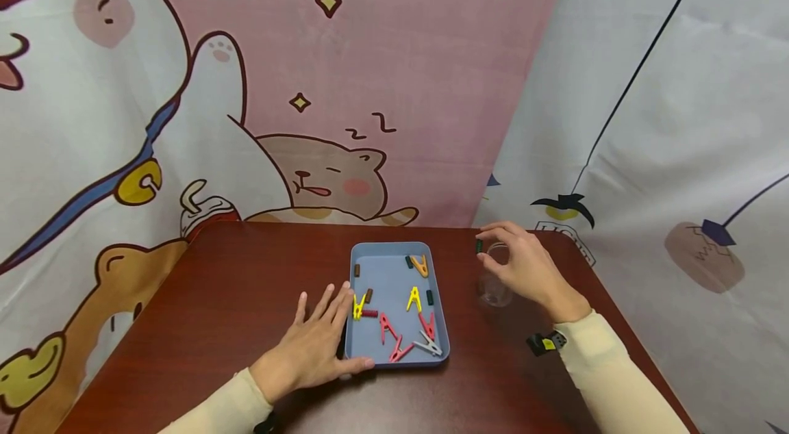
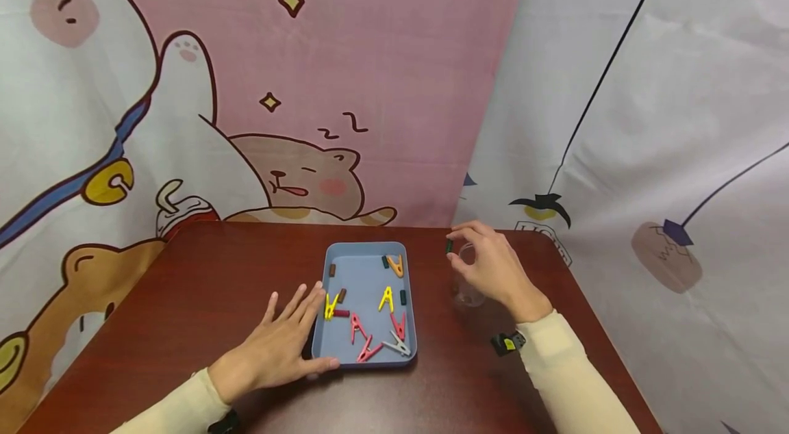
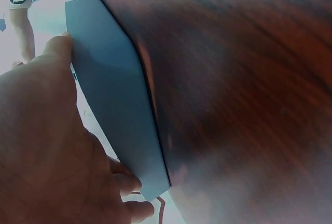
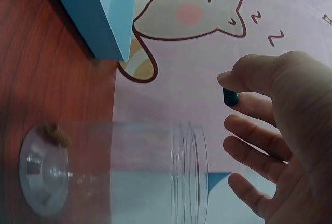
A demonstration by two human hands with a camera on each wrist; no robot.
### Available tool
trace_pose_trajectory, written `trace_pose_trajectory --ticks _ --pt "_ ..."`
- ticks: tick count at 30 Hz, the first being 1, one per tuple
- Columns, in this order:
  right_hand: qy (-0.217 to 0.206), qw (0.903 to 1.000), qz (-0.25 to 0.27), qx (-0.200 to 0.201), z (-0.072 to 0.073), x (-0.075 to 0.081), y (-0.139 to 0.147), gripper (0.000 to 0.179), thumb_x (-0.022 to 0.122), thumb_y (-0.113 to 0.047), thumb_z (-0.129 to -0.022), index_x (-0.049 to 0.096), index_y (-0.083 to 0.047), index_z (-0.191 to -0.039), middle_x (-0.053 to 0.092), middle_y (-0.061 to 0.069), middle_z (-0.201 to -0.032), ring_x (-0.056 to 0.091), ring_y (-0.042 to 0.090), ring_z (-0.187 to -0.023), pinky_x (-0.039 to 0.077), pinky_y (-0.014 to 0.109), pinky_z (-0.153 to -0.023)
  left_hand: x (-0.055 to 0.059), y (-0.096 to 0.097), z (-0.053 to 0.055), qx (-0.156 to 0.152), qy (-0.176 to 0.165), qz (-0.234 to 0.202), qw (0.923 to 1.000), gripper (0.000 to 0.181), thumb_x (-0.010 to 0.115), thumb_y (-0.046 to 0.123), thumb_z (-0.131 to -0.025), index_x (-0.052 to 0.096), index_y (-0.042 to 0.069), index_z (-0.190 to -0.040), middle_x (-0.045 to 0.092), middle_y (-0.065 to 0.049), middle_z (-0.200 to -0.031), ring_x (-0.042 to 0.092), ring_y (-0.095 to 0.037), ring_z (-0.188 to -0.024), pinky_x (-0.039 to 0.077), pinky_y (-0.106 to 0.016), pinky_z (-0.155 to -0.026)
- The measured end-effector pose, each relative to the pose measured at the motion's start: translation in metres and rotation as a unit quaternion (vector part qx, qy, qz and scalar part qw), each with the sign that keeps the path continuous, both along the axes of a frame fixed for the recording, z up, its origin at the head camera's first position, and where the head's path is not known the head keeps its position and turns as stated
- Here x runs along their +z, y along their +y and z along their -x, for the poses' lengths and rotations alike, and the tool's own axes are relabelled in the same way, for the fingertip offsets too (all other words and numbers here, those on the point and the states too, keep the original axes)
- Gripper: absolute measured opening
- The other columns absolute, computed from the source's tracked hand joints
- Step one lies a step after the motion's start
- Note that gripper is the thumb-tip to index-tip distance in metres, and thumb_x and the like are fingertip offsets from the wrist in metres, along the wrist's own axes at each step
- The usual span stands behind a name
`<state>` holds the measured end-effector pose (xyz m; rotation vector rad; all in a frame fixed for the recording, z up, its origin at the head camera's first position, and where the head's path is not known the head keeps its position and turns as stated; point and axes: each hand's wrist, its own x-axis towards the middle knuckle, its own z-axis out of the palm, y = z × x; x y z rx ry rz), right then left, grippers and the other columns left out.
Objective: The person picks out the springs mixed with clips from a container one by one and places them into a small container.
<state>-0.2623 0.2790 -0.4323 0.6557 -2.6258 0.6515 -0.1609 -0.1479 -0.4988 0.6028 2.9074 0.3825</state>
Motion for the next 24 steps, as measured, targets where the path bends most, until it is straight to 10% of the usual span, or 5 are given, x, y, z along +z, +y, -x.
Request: trace_pose_trajectory --ticks 24 --pt "-0.024 0.9989 0.024 -0.031 -0.008 -0.012 0.037 0.030 0.091 -0.008 -0.099 0.085 -0.006 -0.128 0.082 0.019 -0.143 0.079 0.044 -0.130 0.064 0.068 -0.104 0.001 0.002 -0.002 0.006 0.000 0.002 1.0000 0.138 0.064 0.099 -0.093 0.019 0.009 -0.188 0.016 -0.011 -0.198 0.017 -0.044 -0.184 0.011 -0.086 -0.140"
